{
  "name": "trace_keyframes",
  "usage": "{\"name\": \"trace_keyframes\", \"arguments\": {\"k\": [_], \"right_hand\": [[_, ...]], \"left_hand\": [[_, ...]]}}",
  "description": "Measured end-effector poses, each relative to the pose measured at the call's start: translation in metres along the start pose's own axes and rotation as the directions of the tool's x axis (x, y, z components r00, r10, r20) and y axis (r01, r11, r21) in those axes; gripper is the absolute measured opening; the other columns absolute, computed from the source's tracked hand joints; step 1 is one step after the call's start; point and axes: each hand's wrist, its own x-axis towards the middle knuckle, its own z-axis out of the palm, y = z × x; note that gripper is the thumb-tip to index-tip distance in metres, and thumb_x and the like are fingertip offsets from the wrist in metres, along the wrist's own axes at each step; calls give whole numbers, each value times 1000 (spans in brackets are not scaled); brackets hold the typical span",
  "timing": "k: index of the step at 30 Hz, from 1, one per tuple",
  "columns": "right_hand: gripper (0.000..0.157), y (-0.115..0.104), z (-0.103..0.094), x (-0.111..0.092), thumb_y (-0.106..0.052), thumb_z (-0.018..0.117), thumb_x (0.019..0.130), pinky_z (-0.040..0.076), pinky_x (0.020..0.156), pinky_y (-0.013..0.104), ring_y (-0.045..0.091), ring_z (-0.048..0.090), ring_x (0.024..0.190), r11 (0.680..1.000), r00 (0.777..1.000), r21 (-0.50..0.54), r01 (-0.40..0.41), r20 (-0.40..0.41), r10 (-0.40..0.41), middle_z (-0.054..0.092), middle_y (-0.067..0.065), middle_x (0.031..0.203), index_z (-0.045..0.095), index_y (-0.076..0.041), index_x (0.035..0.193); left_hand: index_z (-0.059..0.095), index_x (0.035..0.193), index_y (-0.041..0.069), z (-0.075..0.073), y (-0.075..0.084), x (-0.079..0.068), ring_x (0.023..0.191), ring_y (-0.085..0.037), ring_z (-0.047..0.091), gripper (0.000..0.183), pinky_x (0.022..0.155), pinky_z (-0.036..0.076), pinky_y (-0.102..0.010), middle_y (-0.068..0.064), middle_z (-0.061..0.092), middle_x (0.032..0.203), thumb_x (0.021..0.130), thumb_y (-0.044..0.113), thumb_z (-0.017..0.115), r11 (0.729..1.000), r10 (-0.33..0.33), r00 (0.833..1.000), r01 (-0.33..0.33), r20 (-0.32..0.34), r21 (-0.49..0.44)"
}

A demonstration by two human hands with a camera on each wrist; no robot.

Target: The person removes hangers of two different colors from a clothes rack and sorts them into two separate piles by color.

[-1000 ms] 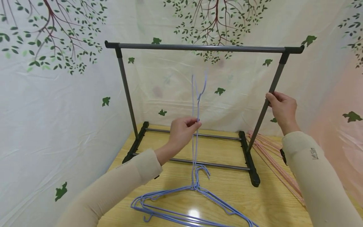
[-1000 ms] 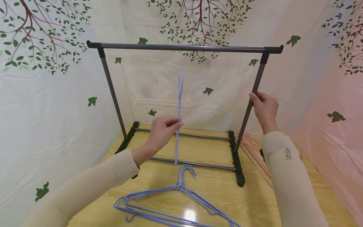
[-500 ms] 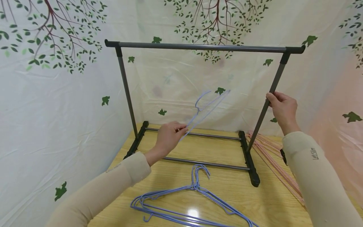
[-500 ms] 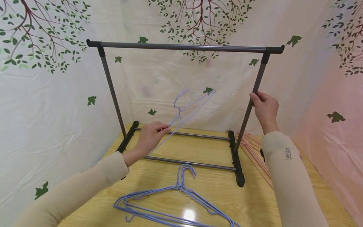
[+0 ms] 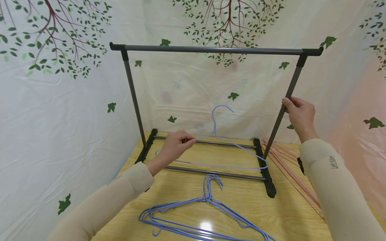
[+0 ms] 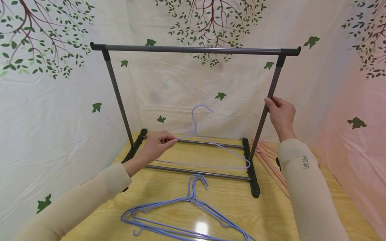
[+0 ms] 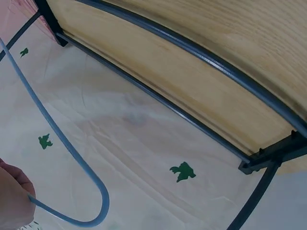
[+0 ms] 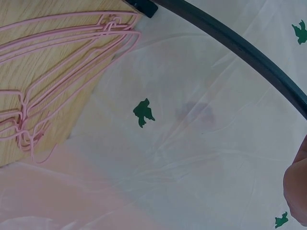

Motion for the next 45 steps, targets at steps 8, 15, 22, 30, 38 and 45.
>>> {"name": "trace_keyframes", "arguments": {"k": [8,15,22,30,38,45], "right_hand": [[60,-2,0,-1,-50,62,94,41,107,41,-2,63,90,1000,1000,-3,-9,8,9,67,-9,114,60,-11,139],[62,-1,-1,-1,-52,62,92,43,105,39,-2,63,89,1000,1000,-7,-8,3,8,67,-11,111,60,-11,139],[62,-1,0,0,-52,62,92,44,104,37,-4,63,88,1000,1000,-16,-4,4,4,67,-13,110,60,-11,138],[61,0,0,1,-50,62,93,45,103,35,-3,63,88,1000,1000,-10,-13,-3,13,67,-13,109,59,-11,139],[61,0,-1,1,-48,63,93,47,100,32,-5,63,87,1000,1000,-1,-11,2,11,67,-12,111,58,-10,140],[62,-1,1,0,-51,62,92,46,101,34,-5,63,88,1000,1000,-17,-5,-5,5,67,-8,117,59,-11,139]], "left_hand": [[78,100,12,0,-6,-12,68,-18,53,15,58,43,-30,4,67,87,96,22,68,983,-154,980,165,128,-84],[78,105,11,7,-19,-33,76,-22,59,18,63,47,-32,0,71,94,97,23,66,963,-217,949,247,231,-110],[77,103,5,15,-26,-56,70,-16,54,18,64,46,-32,-4,71,89,96,18,67,927,-288,913,342,290,-152],[76,101,2,23,-29,-84,84,-16,61,19,78,53,-43,-1,71,92,94,17,68,882,-342,864,431,369,-191],[76,95,-3,35,-28,-106,70,-12,55,17,69,52,-42,-5,67,78,91,12,70,847,-364,839,479,404,-232],[76,96,-5,40,-26,-118,73,-12,58,17,71,52,-34,-3,68,79,91,11,70,793,-429,788,562,441,-235]]}}
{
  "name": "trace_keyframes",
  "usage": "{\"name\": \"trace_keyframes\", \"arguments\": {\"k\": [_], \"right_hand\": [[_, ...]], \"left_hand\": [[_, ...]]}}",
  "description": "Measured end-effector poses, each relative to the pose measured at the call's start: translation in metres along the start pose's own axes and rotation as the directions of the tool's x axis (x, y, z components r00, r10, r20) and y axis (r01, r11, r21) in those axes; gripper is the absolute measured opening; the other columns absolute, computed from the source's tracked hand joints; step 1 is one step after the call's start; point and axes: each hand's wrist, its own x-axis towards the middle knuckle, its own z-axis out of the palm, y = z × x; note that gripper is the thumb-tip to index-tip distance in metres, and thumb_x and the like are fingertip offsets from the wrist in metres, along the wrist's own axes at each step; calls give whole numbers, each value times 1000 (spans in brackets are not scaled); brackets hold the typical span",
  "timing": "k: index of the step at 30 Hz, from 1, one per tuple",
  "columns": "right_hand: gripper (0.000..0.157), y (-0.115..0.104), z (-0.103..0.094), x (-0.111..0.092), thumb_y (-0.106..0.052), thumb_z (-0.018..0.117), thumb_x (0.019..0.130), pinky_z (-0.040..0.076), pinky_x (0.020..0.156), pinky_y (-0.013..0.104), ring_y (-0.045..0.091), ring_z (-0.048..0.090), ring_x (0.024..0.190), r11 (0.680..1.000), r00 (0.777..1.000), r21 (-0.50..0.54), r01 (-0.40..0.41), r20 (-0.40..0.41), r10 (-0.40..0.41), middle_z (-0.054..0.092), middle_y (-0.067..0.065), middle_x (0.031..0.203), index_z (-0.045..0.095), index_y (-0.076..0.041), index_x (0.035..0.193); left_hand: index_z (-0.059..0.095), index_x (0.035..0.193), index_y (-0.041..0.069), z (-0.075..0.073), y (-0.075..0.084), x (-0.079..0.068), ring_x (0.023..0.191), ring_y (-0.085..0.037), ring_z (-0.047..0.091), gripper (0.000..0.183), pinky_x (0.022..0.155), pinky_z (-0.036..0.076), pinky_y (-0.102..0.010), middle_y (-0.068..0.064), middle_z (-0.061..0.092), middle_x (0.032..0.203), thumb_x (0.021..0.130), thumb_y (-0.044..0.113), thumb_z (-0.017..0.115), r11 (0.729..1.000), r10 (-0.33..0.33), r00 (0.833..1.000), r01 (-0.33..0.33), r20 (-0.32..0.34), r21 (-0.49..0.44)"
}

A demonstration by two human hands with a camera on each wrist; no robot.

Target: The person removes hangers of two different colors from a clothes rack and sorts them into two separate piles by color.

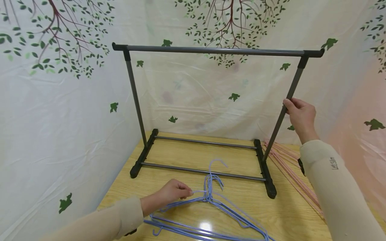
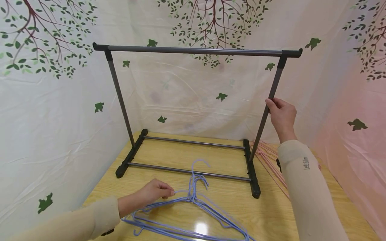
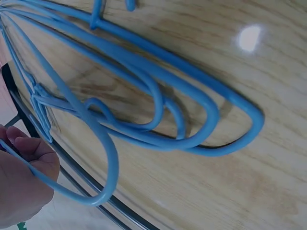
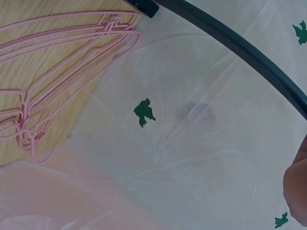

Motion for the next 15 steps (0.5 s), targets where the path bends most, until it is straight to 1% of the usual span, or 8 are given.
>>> {"name": "trace_keyframes", "arguments": {"k": [3,5,7,10,13,15], "right_hand": [[61,0,0,0,-51,62,92,46,101,34,-5,63,88,1000,1000,4,1,-1,-1,67,-8,117,59,-12,139],[60,0,0,0,-50,62,93,46,101,34,-4,63,88,1000,1000,4,1,-2,-1,67,-8,117,59,-12,139],[60,0,0,0,-51,62,93,46,101,34,-4,63,88,1000,1000,-1,3,-3,-3,67,-8,116,60,-12,139],[61,0,0,0,-51,61,93,47,101,34,-4,62,87,1000,1000,-10,7,-3,-7,67,-7,116,59,-11,139],[61,1,0,1,-51,61,93,47,101,35,-5,62,87,1000,1000,-21,6,0,-6,66,-6,118,59,-10,140],[61,1,0,1,-50,60,94,46,101,36,-5,62,87,1000,1000,-23,4,2,-4,66,-5,119,58,-10,140]], "left_hand": [[76,95,-3,2,-4,0,74,-12,59,15,70,52,-30,-3,69,78,91,10,71,1000,-5,1000,5,-2,21],[77,93,-1,3,-7,0,75,-11,60,13,69,52,-29,-2,70,80,90,10,72,997,16,1000,-16,-2,77],[78,92,3,3,-11,0,77,-11,62,10,70,52,-29,0,72,83,89,11,73,987,49,999,-48,1,152],[79,90,7,2,-14,0,80,-12,66,7,72,53,-30,1,74,87,88,12,74,956,117,993,-114,6,270],[80,88,10,2,-16,1,80,-11,65,6,73,52,-29,4,75,86,88,14,75,921,166,986,-158,7,356],[80,86,11,3,-17,2,78,-9,64,6,72,50,-28,6,74,83,87,14,76,899,186,983,-173,7,402]]}}
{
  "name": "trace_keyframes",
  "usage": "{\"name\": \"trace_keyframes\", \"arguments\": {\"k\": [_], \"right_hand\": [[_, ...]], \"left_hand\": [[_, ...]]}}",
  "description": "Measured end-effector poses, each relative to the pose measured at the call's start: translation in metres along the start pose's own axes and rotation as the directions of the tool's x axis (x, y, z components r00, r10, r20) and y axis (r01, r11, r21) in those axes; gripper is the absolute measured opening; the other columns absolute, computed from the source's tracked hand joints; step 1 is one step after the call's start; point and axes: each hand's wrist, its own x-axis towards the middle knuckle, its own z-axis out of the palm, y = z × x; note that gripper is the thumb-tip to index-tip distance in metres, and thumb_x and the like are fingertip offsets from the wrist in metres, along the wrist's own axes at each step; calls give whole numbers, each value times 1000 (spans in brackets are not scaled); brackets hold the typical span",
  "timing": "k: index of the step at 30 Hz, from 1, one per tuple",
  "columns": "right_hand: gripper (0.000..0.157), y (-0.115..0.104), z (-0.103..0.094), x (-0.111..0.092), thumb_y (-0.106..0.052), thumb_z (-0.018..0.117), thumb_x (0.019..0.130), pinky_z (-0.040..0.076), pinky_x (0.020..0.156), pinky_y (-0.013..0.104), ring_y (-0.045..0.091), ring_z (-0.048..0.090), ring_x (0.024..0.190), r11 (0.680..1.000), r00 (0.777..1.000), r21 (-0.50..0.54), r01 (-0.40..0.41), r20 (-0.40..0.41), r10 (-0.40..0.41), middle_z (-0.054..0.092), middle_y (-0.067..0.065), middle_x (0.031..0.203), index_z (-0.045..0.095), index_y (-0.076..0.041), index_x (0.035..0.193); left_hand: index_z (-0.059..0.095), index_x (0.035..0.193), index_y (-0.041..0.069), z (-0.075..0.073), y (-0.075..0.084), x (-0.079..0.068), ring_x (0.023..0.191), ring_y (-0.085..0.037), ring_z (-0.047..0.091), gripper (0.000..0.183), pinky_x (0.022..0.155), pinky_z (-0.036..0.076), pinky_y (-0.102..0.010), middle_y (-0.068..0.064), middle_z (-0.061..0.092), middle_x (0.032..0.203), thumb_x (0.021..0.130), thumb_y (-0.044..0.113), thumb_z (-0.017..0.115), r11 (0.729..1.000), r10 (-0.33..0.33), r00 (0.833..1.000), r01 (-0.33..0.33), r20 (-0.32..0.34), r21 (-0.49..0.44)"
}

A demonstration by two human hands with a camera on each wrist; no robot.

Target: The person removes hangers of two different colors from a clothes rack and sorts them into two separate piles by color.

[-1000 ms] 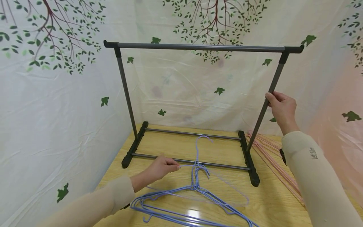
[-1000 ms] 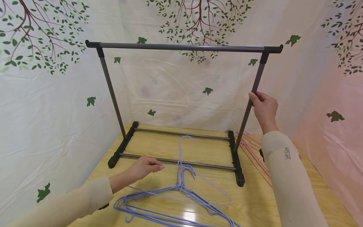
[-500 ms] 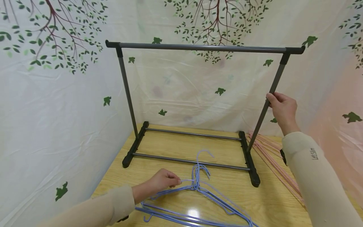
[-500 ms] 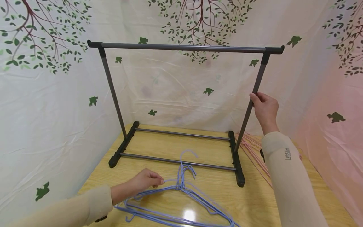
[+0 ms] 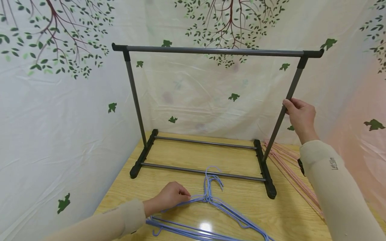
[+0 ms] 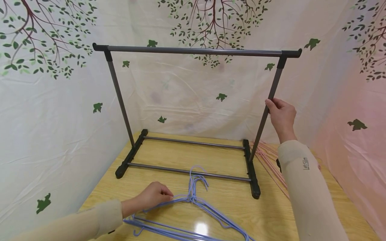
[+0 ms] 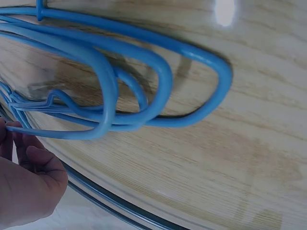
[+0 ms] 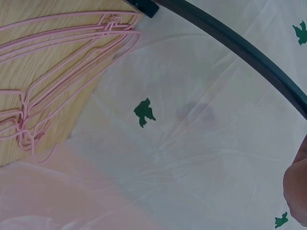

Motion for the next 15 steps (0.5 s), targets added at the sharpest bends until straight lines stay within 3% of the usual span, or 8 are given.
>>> {"name": "trace_keyframes", "arguments": {"k": [6,10,15], "right_hand": [[61,-1,2,-3,-51,61,93,46,102,36,-2,62,90,1000,1000,7,-8,-1,8,66,-5,120,59,-12,140],[62,-3,4,-3,-52,61,93,47,101,34,-2,62,92,1000,1000,5,-4,3,4,66,-4,123,58,-12,140],[62,-2,5,-3,-52,60,94,47,101,34,0,62,94,1000,1000,-6,-5,1,5,64,1,129,58,-12,140]], "left_hand": [[80,82,13,3,-2,1,75,-7,60,4,71,47,-28,10,70,79,84,16,79,993,35,999,-34,-9,109],[80,78,16,5,-4,1,73,-4,57,4,72,47,-29,14,69,74,81,17,82,989,10,1000,-9,-4,149],[78,80,15,5,-7,5,68,-3,55,6,65,47,-27,14,67,72,80,19,83,991,-27,1000,26,6,132]]}}
